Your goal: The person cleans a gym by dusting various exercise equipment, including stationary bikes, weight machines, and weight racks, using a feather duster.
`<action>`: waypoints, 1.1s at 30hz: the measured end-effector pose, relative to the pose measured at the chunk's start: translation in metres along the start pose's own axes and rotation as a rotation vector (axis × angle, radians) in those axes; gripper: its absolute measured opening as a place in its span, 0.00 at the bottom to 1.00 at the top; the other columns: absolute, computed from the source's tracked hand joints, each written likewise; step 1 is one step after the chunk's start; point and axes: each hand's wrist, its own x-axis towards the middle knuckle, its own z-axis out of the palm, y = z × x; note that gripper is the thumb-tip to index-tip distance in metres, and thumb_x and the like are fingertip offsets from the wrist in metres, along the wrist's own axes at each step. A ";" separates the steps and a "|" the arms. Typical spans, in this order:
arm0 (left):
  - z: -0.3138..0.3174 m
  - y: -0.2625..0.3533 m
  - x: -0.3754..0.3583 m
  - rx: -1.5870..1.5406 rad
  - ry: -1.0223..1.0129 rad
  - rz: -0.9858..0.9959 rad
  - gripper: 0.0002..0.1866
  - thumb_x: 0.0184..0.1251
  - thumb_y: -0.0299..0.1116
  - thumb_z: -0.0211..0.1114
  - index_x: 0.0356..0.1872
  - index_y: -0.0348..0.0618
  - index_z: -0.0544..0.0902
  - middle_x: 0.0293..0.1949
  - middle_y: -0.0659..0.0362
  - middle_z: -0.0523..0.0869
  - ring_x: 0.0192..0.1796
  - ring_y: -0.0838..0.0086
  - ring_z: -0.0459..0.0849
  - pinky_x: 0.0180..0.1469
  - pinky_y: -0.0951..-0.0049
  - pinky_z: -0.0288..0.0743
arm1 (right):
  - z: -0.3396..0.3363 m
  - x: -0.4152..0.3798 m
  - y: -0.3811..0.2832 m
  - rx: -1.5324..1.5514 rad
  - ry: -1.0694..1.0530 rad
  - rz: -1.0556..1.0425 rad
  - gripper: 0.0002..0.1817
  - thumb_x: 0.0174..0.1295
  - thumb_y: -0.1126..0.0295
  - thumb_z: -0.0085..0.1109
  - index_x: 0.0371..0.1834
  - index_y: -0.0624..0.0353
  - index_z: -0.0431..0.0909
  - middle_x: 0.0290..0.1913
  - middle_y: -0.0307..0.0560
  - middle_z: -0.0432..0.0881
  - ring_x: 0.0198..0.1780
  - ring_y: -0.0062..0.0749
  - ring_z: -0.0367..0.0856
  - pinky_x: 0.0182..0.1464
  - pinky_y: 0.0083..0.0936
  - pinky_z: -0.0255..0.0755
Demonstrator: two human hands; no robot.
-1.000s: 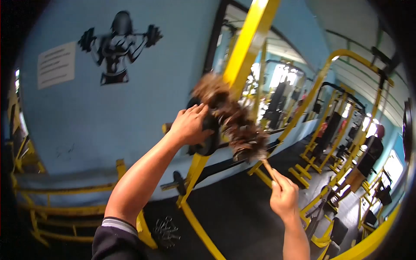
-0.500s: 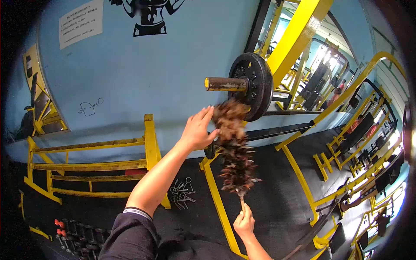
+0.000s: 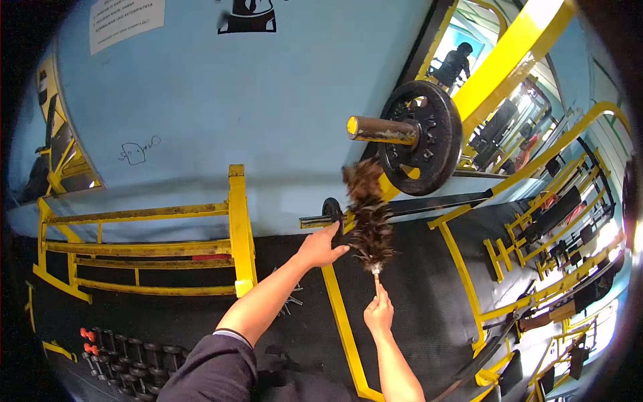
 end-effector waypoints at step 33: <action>0.068 -0.123 -0.085 -0.153 -0.206 -0.420 0.43 0.59 0.53 0.61 0.68 0.32 0.58 0.67 0.41 0.64 0.69 0.53 0.63 0.69 0.63 0.58 | 0.169 -0.007 0.024 -0.077 -0.308 0.002 0.22 0.54 0.78 0.48 0.56 0.61 0.70 0.34 0.69 0.78 0.35 0.65 0.78 0.40 0.51 0.72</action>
